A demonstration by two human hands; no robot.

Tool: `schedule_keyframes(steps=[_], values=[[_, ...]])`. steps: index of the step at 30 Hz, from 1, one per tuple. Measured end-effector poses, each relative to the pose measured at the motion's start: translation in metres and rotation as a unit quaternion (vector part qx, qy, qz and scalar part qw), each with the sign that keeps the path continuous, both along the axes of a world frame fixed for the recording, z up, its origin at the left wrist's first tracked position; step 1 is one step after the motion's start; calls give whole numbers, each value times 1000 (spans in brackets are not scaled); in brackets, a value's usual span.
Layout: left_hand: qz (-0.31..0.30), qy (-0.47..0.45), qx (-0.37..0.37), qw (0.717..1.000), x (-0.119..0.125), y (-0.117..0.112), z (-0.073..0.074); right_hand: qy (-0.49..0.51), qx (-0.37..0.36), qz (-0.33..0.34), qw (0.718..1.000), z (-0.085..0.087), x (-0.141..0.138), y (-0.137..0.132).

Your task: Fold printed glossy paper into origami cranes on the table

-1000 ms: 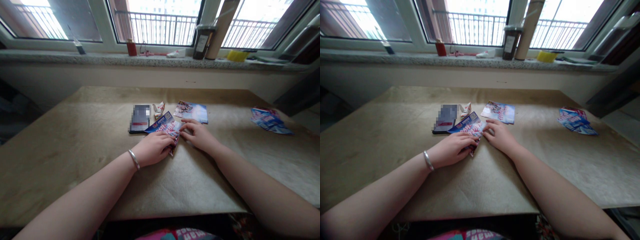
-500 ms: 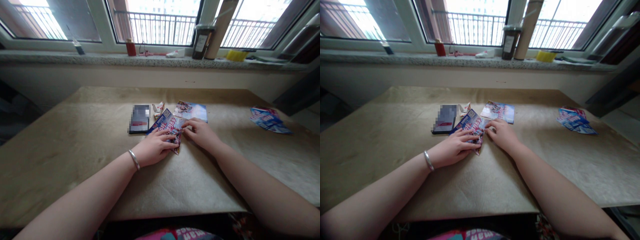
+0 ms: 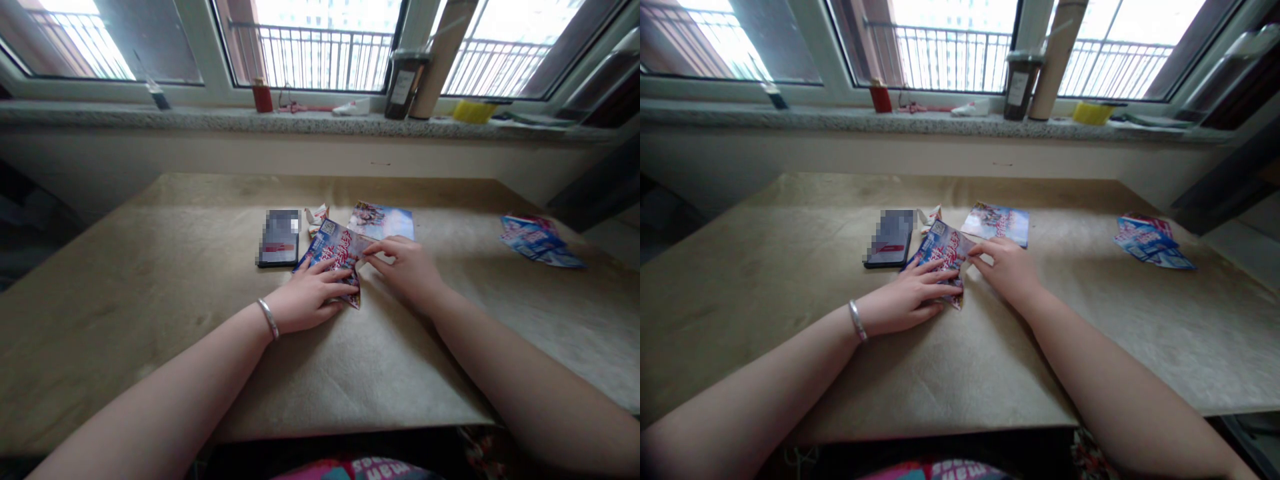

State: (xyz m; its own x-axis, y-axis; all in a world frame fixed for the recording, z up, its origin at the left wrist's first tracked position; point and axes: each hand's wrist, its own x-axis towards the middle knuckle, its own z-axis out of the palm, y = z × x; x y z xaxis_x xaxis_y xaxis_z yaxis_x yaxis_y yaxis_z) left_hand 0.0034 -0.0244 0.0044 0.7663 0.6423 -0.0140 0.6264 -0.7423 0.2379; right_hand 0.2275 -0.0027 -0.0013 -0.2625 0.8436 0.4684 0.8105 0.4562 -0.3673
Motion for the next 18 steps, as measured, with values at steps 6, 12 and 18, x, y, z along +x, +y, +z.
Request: schedule_keyframes(steps=[6,12,18], values=[[24,-15,-6,1000,0,0,-2,35,-15,-11,999,3,-3,-5],[22,-11,-5,1000,0,1,-4,116,-88,-45,988,0,-4,-4],[16,-12,-1,1000,-1,0,-4,213,-134,-14,968,-8,-2,3]])
